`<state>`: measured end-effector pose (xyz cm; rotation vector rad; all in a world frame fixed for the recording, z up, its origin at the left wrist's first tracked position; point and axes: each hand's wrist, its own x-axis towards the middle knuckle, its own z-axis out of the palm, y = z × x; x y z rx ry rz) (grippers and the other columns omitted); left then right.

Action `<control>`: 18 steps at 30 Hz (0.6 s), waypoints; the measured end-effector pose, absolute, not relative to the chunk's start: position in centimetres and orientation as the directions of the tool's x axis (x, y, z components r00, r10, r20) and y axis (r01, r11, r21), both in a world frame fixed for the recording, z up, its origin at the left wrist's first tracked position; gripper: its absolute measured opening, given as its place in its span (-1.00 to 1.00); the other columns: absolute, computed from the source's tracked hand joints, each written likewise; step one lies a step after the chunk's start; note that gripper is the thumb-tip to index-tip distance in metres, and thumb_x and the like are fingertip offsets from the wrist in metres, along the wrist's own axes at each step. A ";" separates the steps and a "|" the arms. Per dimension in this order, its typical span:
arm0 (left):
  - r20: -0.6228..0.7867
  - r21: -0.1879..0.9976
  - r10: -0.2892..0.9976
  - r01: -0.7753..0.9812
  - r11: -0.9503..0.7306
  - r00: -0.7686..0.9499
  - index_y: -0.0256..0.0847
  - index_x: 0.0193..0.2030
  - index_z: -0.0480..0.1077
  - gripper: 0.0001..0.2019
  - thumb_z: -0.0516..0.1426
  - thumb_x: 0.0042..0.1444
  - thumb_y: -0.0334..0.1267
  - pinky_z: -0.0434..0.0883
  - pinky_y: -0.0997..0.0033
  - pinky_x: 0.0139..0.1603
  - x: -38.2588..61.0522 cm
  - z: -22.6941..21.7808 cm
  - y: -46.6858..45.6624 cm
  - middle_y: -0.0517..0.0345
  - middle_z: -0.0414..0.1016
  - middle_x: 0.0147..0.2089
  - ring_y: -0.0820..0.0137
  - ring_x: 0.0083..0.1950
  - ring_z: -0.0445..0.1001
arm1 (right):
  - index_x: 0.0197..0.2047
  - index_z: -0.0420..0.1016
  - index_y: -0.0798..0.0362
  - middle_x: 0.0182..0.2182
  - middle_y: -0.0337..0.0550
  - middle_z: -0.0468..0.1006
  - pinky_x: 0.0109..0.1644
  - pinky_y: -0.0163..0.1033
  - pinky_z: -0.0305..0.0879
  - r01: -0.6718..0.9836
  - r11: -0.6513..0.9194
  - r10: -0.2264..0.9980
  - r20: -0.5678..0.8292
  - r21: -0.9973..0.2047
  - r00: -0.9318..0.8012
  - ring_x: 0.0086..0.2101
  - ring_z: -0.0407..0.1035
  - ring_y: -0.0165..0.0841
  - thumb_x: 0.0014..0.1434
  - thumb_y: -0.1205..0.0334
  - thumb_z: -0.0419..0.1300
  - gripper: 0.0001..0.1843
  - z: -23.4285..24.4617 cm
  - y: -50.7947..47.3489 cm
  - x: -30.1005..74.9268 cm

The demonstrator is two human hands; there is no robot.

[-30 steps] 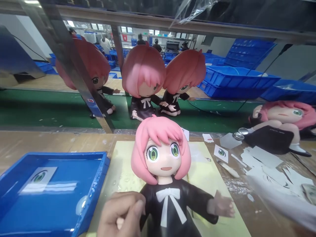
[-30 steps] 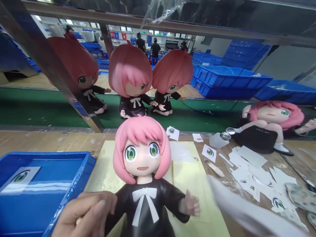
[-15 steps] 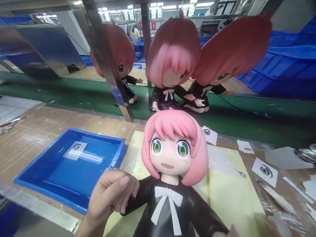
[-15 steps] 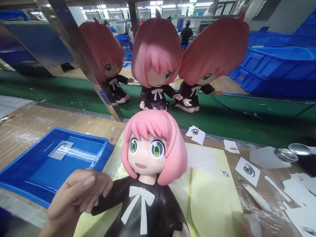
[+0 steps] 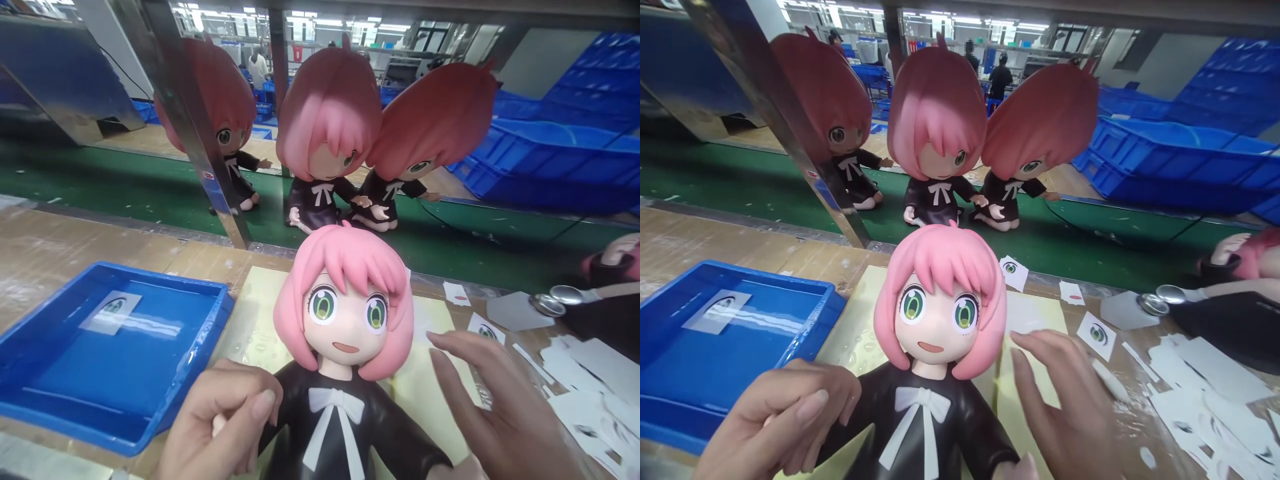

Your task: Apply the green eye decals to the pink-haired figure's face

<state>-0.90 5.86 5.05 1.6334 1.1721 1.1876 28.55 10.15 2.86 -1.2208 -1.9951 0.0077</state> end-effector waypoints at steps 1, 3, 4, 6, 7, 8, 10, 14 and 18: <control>0.240 0.937 0.961 0.228 -0.266 0.135 -0.20 -0.70 0.09 -0.47 -0.03 0.36 -0.25 0.36 0.47 -0.56 -0.8 5.1 5.9 0.25 0.22 -0.82 0.47 -0.68 0.29 | -0.02 0.46 0.03 -0.18 -0.11 0.49 -0.07 -0.20 0.30 0.731 0.585 0.722 0.636 -0.352 -0.272 -0.16 0.40 -0.31 0.33 0.34 0.16 -0.83 3.2 10.9 27.7; 0.219 0.947 0.967 0.208 -0.243 0.133 -0.17 -0.69 0.09 -0.49 -0.02 0.35 -0.23 0.38 0.44 -0.58 -0.7 5.1 6.0 0.26 0.23 -0.82 0.47 -0.73 0.25 | 0.01 0.44 0.05 -0.17 -0.09 0.48 -0.06 -0.20 0.33 0.684 0.650 0.670 0.673 -0.330 -0.312 -0.15 0.39 -0.31 0.29 0.44 0.18 -0.76 3.3 12.2 26.5; 0.206 0.954 0.969 0.195 -0.229 0.134 -0.16 -0.68 0.09 -0.49 -0.02 0.34 -0.21 0.39 0.42 -0.58 -0.7 5.1 6.1 0.26 0.22 -0.83 0.47 -0.75 0.24 | 0.03 0.44 0.06 -0.16 -0.09 0.48 -0.05 -0.19 0.34 0.666 0.667 0.658 0.684 -0.335 -0.315 -0.13 0.38 -0.31 0.28 0.46 0.18 -0.73 3.3 12.6 26.1; 0.197 0.961 0.971 0.167 -0.219 0.137 -0.15 -0.68 0.10 -0.50 -0.02 0.34 -0.18 0.41 0.38 -0.55 -0.8 5.0 6.1 0.25 0.22 -0.83 0.45 -0.76 0.24 | 0.03 0.45 0.06 -0.15 -0.09 0.47 -0.03 -0.19 0.34 0.643 0.673 0.662 0.686 -0.366 -0.302 -0.11 0.38 -0.32 0.27 0.46 0.18 -0.73 3.1 13.0 25.6; 0.193 0.965 0.972 0.154 -0.213 0.134 -0.16 -0.68 0.10 -0.49 -0.02 0.34 -0.17 0.42 0.37 -0.54 -0.8 5.0 6.1 0.25 0.21 -0.83 0.45 -0.76 0.24 | 0.02 0.46 0.06 -0.15 -0.09 0.47 -0.02 -0.20 0.34 0.641 0.667 0.671 0.681 -0.380 -0.294 -0.11 0.37 -0.32 0.28 0.45 0.18 -0.74 3.0 13.1 25.5; 0.186 0.969 0.974 0.139 -0.203 0.128 -0.16 -0.68 0.09 -0.49 -0.03 0.34 -0.16 0.42 0.37 -0.53 -0.8 4.9 6.1 0.24 0.22 -0.83 0.45 -0.76 0.23 | 0.02 0.47 0.06 -0.15 -0.10 0.47 -0.01 -0.20 0.34 0.645 0.659 0.676 0.681 -0.387 -0.282 -0.11 0.37 -0.33 0.29 0.44 0.17 -0.75 2.9 13.1 25.3; 0.170 0.978 0.978 0.104 -0.182 0.119 -0.16 -0.68 0.09 -0.48 -0.03 0.35 -0.16 0.42 0.36 -0.52 -0.9 4.6 5.9 0.24 0.22 -0.84 0.45 -0.76 0.23 | 0.01 0.47 0.07 -0.16 -0.10 0.46 -0.02 -0.21 0.33 0.657 0.650 0.677 0.685 -0.383 -0.270 -0.11 0.37 -0.33 0.29 0.43 0.17 -0.76 2.8 13.2 25.1; 0.151 0.987 0.984 0.032 -0.155 0.098 -0.15 -0.67 0.11 -0.49 -0.02 0.36 -0.16 0.40 0.34 -0.48 -1.0 3.5 5.5 0.23 0.22 -0.83 0.45 -0.74 0.24 | -0.01 0.48 0.08 -0.18 -0.08 0.43 -0.05 -0.17 0.32 0.691 0.643 0.649 0.713 -0.329 -0.264 -0.15 0.37 -0.31 0.27 0.42 0.20 -0.77 2.7 13.4 24.8; 0.131 0.991 0.991 0.020 -0.132 0.022 -0.18 -0.63 0.22 -0.50 0.00 0.37 -0.12 0.37 0.37 -0.45 -0.7 3.3 4.9 0.17 0.30 -0.76 0.45 -0.67 0.29 | -0.03 0.51 0.06 -0.18 -0.06 0.45 -0.02 -0.12 0.28 0.698 0.641 0.641 0.722 -0.317 -0.260 -0.16 0.37 -0.26 0.29 0.35 0.21 -0.81 2.6 12.6 25.2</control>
